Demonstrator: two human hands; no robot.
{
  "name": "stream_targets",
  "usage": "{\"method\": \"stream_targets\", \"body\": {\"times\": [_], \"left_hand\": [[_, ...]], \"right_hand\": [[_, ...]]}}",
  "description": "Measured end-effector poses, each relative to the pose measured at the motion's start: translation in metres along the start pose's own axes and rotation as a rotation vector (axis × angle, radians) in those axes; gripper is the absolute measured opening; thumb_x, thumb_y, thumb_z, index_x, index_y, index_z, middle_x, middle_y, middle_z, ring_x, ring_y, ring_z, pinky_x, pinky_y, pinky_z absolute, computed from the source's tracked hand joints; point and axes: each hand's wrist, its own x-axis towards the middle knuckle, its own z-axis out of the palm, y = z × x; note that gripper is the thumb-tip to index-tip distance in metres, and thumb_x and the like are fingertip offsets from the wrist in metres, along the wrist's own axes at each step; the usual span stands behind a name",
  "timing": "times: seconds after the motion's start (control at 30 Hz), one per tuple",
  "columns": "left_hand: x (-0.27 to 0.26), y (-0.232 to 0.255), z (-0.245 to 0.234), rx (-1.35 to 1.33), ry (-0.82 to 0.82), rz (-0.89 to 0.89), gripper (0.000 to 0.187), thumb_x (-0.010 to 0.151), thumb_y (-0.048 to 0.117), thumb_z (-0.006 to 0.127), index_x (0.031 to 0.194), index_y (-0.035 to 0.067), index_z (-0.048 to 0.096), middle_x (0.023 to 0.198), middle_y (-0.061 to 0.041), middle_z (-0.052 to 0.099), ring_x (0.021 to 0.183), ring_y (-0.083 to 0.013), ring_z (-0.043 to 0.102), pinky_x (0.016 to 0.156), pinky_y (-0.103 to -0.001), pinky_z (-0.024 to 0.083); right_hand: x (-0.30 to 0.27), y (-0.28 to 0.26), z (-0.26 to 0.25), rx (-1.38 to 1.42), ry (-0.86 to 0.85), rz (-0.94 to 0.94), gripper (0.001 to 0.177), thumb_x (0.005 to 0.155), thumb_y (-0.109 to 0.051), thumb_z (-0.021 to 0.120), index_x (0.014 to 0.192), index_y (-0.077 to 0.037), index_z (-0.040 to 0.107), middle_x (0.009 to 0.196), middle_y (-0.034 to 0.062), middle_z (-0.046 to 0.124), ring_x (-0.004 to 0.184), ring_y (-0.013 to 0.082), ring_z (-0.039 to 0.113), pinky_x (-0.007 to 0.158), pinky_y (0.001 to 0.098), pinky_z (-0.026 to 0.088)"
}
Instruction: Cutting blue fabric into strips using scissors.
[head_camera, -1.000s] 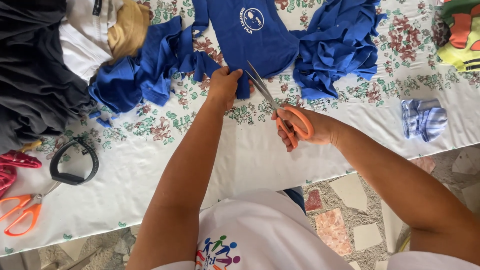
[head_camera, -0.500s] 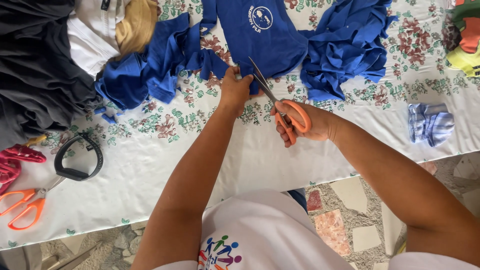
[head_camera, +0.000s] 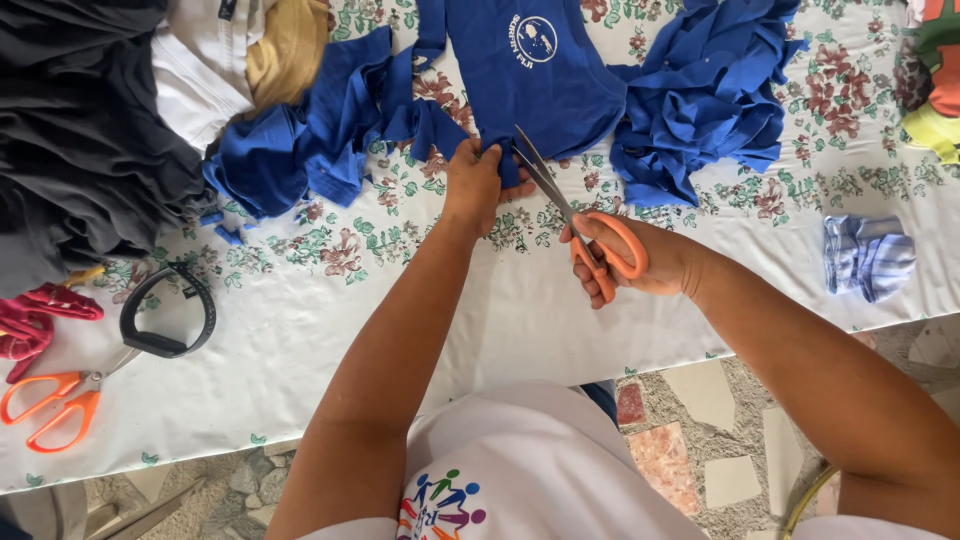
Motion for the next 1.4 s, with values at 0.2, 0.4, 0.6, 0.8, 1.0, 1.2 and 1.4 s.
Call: {"method": "stream_targets", "body": {"times": [0.2, 0.4, 0.6, 0.8, 1.0, 1.2, 1.4], "left_hand": [[-0.009, 0.000, 0.002, 0.059, -0.039, 0.014, 0.025, 0.100, 0.006, 0.052, 0.122, -0.001, 0.044, 0.105, -0.017, 0.065, 0.082, -0.0253, 0.072, 0.071, -0.045, 0.070], [-0.010, -0.015, 0.000, -0.054, -0.021, -0.012, 0.029, 0.097, 0.000, 0.055, 0.121, 0.000, 0.039, 0.104, -0.019, 0.066, 0.086, -0.0264, 0.071, 0.076, -0.043, 0.067], [-0.027, -0.011, 0.000, -0.084, -0.123, -0.079, 0.022, 0.101, 0.010, 0.050, 0.119, -0.002, 0.046, 0.099, -0.018, 0.067, 0.083, -0.0242, 0.068, 0.068, -0.038, 0.060], [-0.049, 0.022, 0.000, 0.717, -0.042, 0.155, 0.029, 0.098, 0.018, 0.065, 0.113, -0.005, 0.055, 0.100, -0.022, 0.066, 0.089, -0.0344, 0.068, 0.078, -0.045, 0.059], [-0.047, 0.039, -0.015, 1.298, -0.072, 1.181, 0.031, 0.087, 0.011, 0.072, 0.115, 0.004, 0.061, 0.113, -0.016, 0.062, 0.113, -0.0362, 0.060, 0.098, -0.048, 0.051], [-0.042, 0.044, -0.008, 1.051, -0.138, 1.119, 0.046, 0.084, 0.010, 0.080, 0.122, 0.005, 0.055, 0.116, -0.017, 0.060, 0.098, -0.0316, 0.065, 0.085, -0.041, 0.056], [-0.032, 0.021, -0.012, 0.928, -0.119, 0.583, 0.057, 0.083, 0.008, 0.074, 0.133, 0.006, 0.047, 0.090, -0.014, 0.072, 0.074, -0.0291, 0.075, 0.069, -0.038, 0.059]], "right_hand": [[0.024, 0.000, 0.004, 0.013, -0.049, -0.038, 0.060, 0.094, -0.060, 0.053, 0.119, -0.006, 0.053, 0.081, 0.0105, 0.060, 0.066, 0.0244, 0.062, 0.062, 0.0446, 0.059], [0.054, 0.005, 0.012, 0.105, 0.092, -0.028, 0.057, 0.091, -0.060, 0.051, 0.121, -0.011, 0.053, 0.085, 0.0091, 0.060, 0.072, 0.0248, 0.065, 0.067, 0.0441, 0.061], [0.058, 0.006, 0.012, -0.050, 0.071, -0.116, 0.069, 0.098, -0.064, 0.049, 0.111, 0.003, 0.052, 0.085, 0.0113, 0.062, 0.070, 0.0264, 0.067, 0.066, 0.0431, 0.061], [0.051, -0.001, 0.014, -0.161, 0.077, -0.121, 0.067, 0.097, -0.063, 0.040, 0.123, -0.005, 0.063, 0.082, 0.0086, 0.060, 0.066, 0.0232, 0.065, 0.063, 0.0383, 0.058], [0.055, -0.001, 0.008, 0.006, 0.060, -0.083, 0.061, 0.101, -0.057, 0.042, 0.121, -0.002, 0.059, 0.084, 0.0098, 0.059, 0.070, 0.0235, 0.064, 0.064, 0.0393, 0.059], [0.047, -0.007, 0.012, -0.062, 0.132, -0.090, 0.047, 0.100, -0.048, 0.057, 0.103, -0.002, 0.047, 0.079, 0.0120, 0.060, 0.062, 0.0248, 0.062, 0.058, 0.0395, 0.056], [0.050, -0.008, 0.015, -0.083, 0.182, -0.094, 0.040, 0.096, -0.049, 0.058, 0.096, -0.010, 0.048, 0.078, 0.0080, 0.061, 0.061, 0.0201, 0.063, 0.056, 0.0376, 0.058]]}}
